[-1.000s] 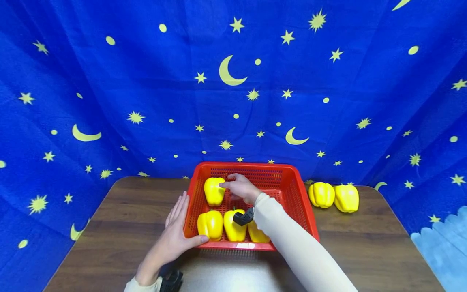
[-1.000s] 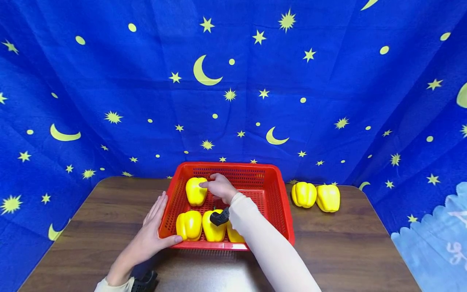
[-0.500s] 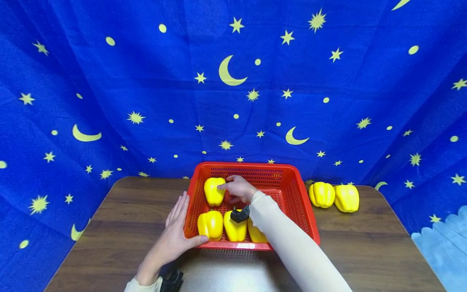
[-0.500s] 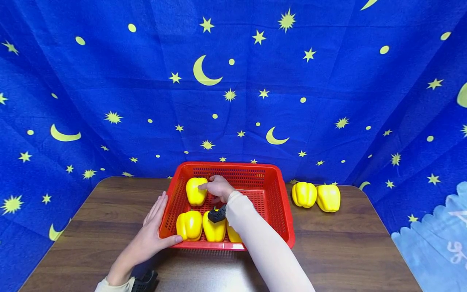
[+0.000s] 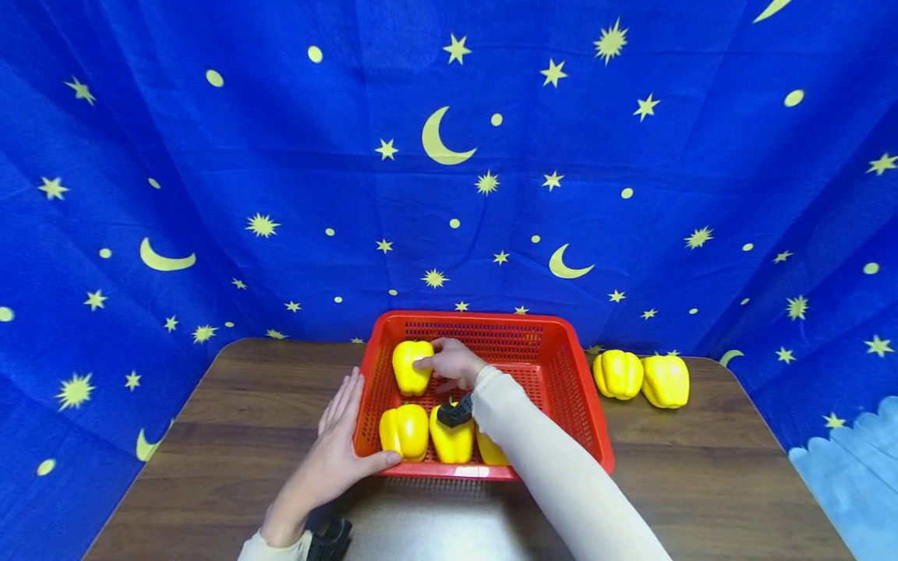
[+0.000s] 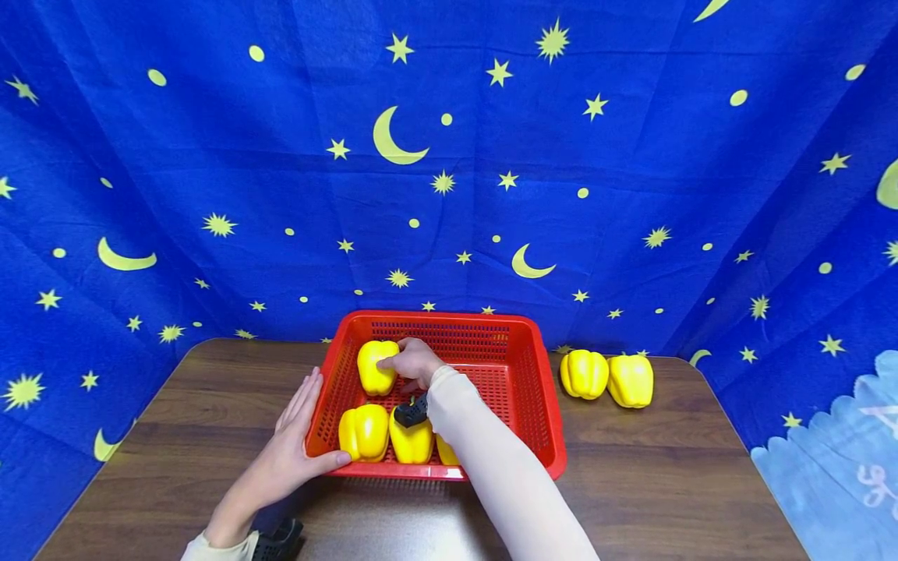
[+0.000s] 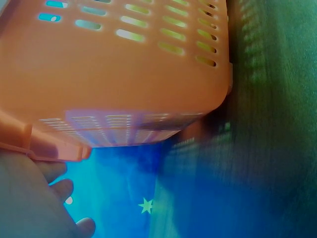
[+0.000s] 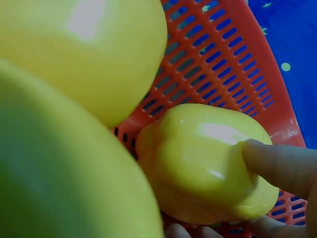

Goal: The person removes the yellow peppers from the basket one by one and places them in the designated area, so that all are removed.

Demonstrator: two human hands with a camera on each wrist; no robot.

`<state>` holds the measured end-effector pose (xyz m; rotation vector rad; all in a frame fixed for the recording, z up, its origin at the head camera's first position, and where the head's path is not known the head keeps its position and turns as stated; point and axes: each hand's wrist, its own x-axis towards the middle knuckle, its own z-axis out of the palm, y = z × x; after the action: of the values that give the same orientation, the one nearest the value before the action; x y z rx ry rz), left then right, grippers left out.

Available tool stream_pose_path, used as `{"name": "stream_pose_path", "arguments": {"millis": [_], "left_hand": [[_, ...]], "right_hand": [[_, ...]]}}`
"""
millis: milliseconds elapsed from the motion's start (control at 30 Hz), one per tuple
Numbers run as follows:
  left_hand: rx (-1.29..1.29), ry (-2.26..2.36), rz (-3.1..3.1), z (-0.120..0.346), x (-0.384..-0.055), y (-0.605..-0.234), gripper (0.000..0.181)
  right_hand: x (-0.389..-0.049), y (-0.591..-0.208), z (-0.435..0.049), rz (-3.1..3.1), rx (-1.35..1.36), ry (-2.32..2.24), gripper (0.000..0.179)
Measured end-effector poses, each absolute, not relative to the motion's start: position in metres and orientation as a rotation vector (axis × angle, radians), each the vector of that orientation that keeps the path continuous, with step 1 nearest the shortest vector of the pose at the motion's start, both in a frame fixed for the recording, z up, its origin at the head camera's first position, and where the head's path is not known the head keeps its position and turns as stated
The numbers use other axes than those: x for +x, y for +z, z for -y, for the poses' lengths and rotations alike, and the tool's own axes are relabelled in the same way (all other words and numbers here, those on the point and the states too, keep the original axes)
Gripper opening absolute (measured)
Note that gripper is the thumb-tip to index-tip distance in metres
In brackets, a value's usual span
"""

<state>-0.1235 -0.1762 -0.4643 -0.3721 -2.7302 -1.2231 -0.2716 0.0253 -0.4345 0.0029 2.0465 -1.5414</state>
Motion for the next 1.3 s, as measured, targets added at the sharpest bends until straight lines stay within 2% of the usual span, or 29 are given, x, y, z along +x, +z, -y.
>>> {"name": "stream_pose_path", "arguments": {"millis": [300, 667, 1300], "left_hand": [[-0.38, -1.222, 2.722, 0.176, -0.124, -0.464, 0.119], [-0.362, -1.241, 2.739, 0.176, -0.123, -0.463, 0.119], [-0.321, -1.245, 2.78, 0.176, -0.125, -0.462, 0.119]], "right_hand": [[-0.271, -0.436, -0.023, -2.003, -0.055, -1.577, 0.06], [-0.269, -0.428, -0.029, -1.976, -0.098, -1.616, 0.068], [-0.253, -0.408, -0.058, -1.943, -0.116, -1.78, 0.067]]}}
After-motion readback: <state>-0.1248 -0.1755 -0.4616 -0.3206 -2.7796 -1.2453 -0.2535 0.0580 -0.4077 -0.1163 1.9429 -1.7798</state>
